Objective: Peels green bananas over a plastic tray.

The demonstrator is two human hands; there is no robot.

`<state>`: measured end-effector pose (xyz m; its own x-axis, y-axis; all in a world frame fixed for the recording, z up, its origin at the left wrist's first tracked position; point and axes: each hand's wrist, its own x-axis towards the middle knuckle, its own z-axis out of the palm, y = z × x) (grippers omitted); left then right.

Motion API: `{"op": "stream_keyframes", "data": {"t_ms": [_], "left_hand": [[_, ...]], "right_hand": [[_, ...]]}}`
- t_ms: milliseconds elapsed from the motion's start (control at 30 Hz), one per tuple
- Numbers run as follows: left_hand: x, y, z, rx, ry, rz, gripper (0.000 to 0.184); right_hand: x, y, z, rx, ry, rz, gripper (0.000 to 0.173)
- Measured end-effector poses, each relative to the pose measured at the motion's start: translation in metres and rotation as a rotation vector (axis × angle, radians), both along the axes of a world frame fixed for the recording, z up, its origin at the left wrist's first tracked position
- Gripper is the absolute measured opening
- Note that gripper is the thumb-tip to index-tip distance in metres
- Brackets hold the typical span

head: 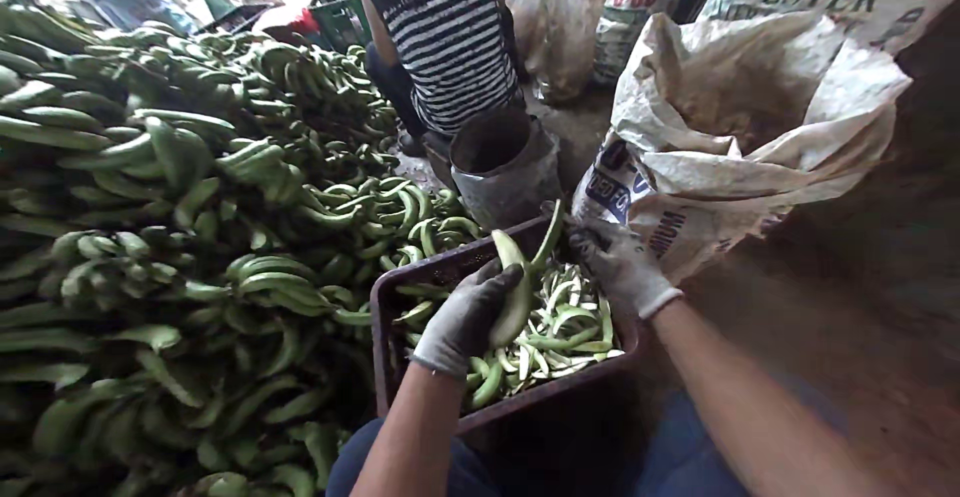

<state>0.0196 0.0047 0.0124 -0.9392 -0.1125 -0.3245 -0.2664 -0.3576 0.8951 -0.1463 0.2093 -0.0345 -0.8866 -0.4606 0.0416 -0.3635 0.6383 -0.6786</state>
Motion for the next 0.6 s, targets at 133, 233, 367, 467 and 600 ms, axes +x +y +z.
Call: {"op": "stream_keyframes", "data": {"t_ms": [133, 233, 367, 467, 600], "left_hand": [[-0.013, -0.003, -0.013, 0.152, 0.040, 0.373, 0.040], [-0.017, -0.004, -0.019, 0.186, 0.044, 0.583, 0.038], [-0.019, -0.010, -0.023, 0.268, 0.087, 0.692, 0.038], [-0.021, -0.012, -0.024, 0.333, 0.129, 0.708, 0.037], [-0.020, -0.010, -0.017, 0.155, 0.053, 0.684, 0.036]], "right_hand": [[0.029, -0.008, 0.009, -0.103, 0.034, -0.016, 0.052], [0.050, -0.017, 0.005, -0.055, 0.064, 0.002, 0.056], [0.069, -0.024, 0.002, -0.138, 0.080, 0.081, 0.056], [0.085, -0.028, -0.002, -0.199, 0.090, 0.200, 0.056], [0.080, -0.028, -0.005, -0.186, 0.133, 0.272, 0.052]]}}
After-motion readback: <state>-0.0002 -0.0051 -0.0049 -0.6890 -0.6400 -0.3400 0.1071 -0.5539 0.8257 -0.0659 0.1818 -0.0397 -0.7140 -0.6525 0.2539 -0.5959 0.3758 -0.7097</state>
